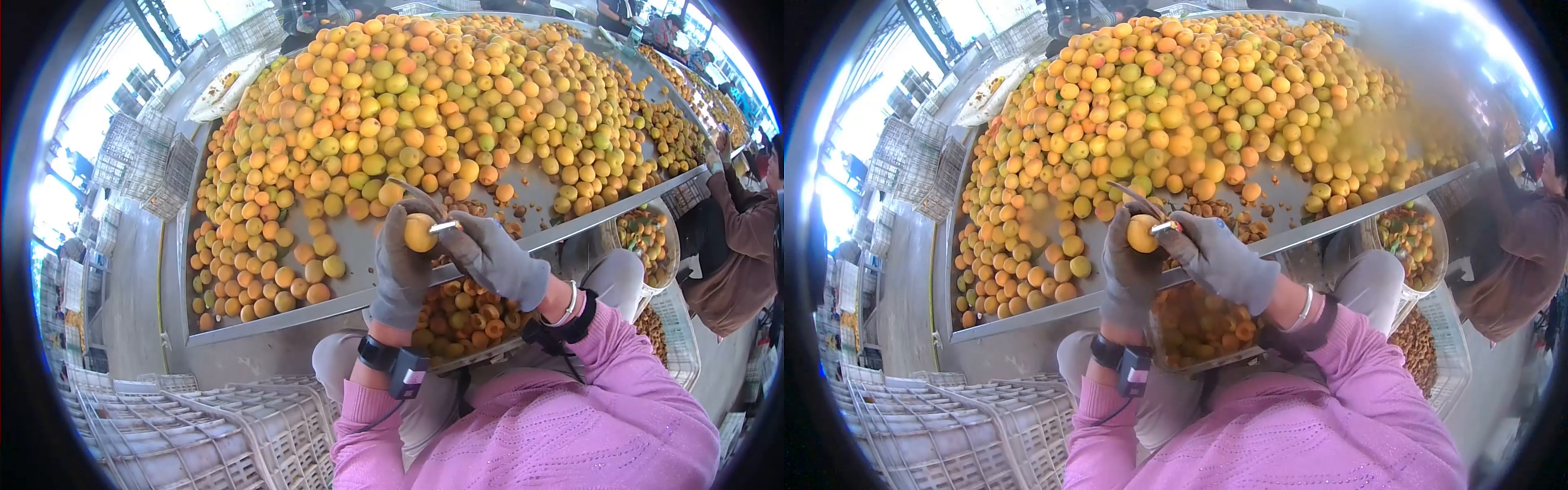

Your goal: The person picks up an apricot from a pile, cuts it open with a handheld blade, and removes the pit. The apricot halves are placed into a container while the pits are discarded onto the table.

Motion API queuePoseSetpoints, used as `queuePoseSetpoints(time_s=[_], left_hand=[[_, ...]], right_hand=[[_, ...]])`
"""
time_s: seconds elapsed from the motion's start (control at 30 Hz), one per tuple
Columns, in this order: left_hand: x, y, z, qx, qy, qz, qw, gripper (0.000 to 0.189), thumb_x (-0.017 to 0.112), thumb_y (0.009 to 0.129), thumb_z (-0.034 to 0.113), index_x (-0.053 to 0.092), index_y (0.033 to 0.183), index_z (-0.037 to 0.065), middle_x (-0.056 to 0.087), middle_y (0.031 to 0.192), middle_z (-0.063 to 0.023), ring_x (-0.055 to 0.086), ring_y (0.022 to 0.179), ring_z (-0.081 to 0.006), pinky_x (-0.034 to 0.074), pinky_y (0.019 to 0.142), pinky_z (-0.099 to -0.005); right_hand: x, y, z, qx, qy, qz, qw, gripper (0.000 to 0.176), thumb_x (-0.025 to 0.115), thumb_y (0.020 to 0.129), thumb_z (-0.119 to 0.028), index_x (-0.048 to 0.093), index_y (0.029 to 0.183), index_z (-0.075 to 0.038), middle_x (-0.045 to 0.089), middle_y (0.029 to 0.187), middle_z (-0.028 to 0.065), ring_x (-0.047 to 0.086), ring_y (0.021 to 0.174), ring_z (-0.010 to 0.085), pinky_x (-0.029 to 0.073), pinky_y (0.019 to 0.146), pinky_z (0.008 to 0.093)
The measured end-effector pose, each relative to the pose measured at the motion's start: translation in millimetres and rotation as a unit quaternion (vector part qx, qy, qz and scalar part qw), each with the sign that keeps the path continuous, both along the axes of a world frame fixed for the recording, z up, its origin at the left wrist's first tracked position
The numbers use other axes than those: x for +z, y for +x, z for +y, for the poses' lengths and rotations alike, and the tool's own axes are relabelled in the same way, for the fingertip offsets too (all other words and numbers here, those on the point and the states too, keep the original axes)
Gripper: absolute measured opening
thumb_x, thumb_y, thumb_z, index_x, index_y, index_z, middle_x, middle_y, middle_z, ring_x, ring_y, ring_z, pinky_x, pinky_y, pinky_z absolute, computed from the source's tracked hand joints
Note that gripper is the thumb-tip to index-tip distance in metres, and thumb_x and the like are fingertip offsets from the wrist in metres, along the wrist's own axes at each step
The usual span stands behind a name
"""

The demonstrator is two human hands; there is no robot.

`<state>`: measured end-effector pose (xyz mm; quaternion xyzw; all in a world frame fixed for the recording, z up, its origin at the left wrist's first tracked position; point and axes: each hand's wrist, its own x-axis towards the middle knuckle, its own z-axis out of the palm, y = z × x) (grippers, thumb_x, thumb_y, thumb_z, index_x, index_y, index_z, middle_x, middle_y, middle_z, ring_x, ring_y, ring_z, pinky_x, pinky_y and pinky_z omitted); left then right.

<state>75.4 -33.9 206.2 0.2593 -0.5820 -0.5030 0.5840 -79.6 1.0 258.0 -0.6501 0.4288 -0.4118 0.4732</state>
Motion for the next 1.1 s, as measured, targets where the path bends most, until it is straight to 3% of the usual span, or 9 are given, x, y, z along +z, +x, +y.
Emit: queuePoseSetpoints(time_s=[0.13, 0.2, 0.27, 0.4, 0.47, 0.53, 0.6, 0.7, 1.1], left_hand=[[3.5, -6.1, 3.5, 0.092, -0.012, -0.104, 0.990, 0.032, 0.044, 0.103, 0.031, 0.056, 0.105, 0.002, 0.061, 0.099, -0.0110, 0.061, 0.088, -0.0187, 0.052, 0.079, -0.0301], [-6.4, -6.8, -1.3, 0.017, 0.133, 0.112, 0.985, 0.029, 0.042, 0.103, 0.025, 0.056, 0.103, 0.000, 0.061, 0.093, -0.0088, 0.059, 0.081, -0.0159, 0.051, 0.075, -0.0268], [-4.0, -8.0, -1.1, 0.069, 0.120, 0.059, 0.989, 0.032, 0.038, 0.104, 0.026, 0.056, 0.097, 0.001, 0.059, 0.087, -0.0065, 0.056, 0.077, -0.0144, 0.048, 0.070, -0.0267], [-16.1, -10.7, -8.7, 0.156, 0.203, 0.071, 0.964, 0.037, 0.036, 0.104, 0.028, 0.058, 0.091, 0.002, 0.058, 0.082, -0.0036, 0.053, 0.073, -0.0127, 0.044, 0.066, -0.0268], [-31.8, -8.3, -15.3, 0.208, 0.177, 0.006, 0.962, 0.038, 0.037, 0.104, 0.030, 0.059, 0.091, 0.003, 0.058, 0.083, -0.0034, 0.054, 0.074, -0.0128, 0.045, 0.067, -0.0272], [-28.3, -5.2, -14.9, 0.259, 0.148, -0.059, 0.953, 0.039, 0.038, 0.104, 0.033, 0.060, 0.092, 0.003, 0.058, 0.083, -0.0032, 0.054, 0.075, -0.0129, 0.046, 0.068, -0.0275], [0.3, -4.5, -8.7, 0.133, 0.320, 0.107, 0.932, 0.035, 0.041, 0.103, 0.034, 0.060, 0.097, 0.005, 0.060, 0.085, -0.0046, 0.058, 0.078, -0.0149, 0.049, 0.073, -0.0298], [-11.6, -12.9, -11.0, -0.024, 0.302, 0.321, 0.897, 0.031, 0.045, 0.101, 0.032, 0.061, 0.102, 0.005, 0.062, 0.087, -0.0066, 0.062, 0.081, -0.0182, 0.053, 0.071, -0.0326], [-15.3, -27.8, -0.8, -0.077, 0.338, 0.307, 0.886, 0.026, 0.041, 0.101, 0.028, 0.054, 0.108, 0.006, 0.058, 0.091, -0.0044, 0.057, 0.073, -0.0142, 0.050, 0.061, -0.0252]], right_hand=[[-21.7, 9.6, -2.6, -0.058, -0.060, 0.058, 0.995, 0.034, 0.051, 0.102, -0.032, 0.055, 0.098, 0.002, 0.060, 0.075, 0.0175, 0.057, 0.068, 0.0256, 0.046, 0.065, 0.0378], [-27.8, 14.6, -5.0, -0.073, -0.065, 0.071, 0.993, 0.034, 0.052, 0.101, -0.032, 0.054, 0.097, 0.002, 0.059, 0.074, 0.0196, 0.058, 0.067, 0.0310, 0.046, 0.065, 0.0388], [-28.9, 17.0, -9.6, -0.078, -0.060, 0.059, 0.993, 0.034, 0.053, 0.100, -0.032, 0.054, 0.096, 0.001, 0.060, 0.074, 0.0222, 0.059, 0.069, 0.0389, 0.047, 0.064, 0.0414], [-22.7, 13.2, -22.0, -0.058, -0.037, 0.153, 0.986, 0.034, 0.054, 0.098, -0.032, 0.055, 0.097, 0.001, 0.061, 0.074, 0.0226, 0.063, 0.072, 0.0398, 0.047, 0.065, 0.0445], [-35.9, 8.7, -28.8, -0.116, -0.208, 0.360, 0.902, 0.030, 0.054, 0.099, -0.027, 0.053, 0.091, 0.002, 0.060, 0.071, 0.0168, 0.061, 0.067, 0.0332, 0.048, 0.062, 0.0373], [-35.3, -3.7, -28.7, -0.149, -0.190, 0.375, 0.895, 0.029, 0.054, 0.099, -0.027, 0.053, 0.092, 0.002, 0.061, 0.071, 0.0174, 0.062, 0.068, 0.0343, 0.047, 0.062, 0.0384], [-26.9, -7.3, -27.5, -0.179, -0.175, 0.391, 0.886, 0.029, 0.054, 0.099, -0.027, 0.053, 0.094, 0.002, 0.061, 0.072, 0.0180, 0.062, 0.068, 0.0354, 0.047, 0.063, 0.0395], [-14.1, -5.0, -8.0, -0.100, -0.041, 0.249, 0.962, 0.029, 0.054, 0.099, -0.026, 0.054, 0.098, 0.002, 0.061, 0.075, 0.0202, 0.063, 0.071, 0.0374, 0.047, 0.064, 0.0400], [-57.0, 4.5, -0.6, -0.100, -0.067, 0.172, 0.978, 0.031, 0.053, 0.097, -0.026, 0.057, 0.105, 0.003, 0.065, 0.084, 0.0258, 0.063, 0.083, 0.0447, 0.050, 0.070, 0.0466]])
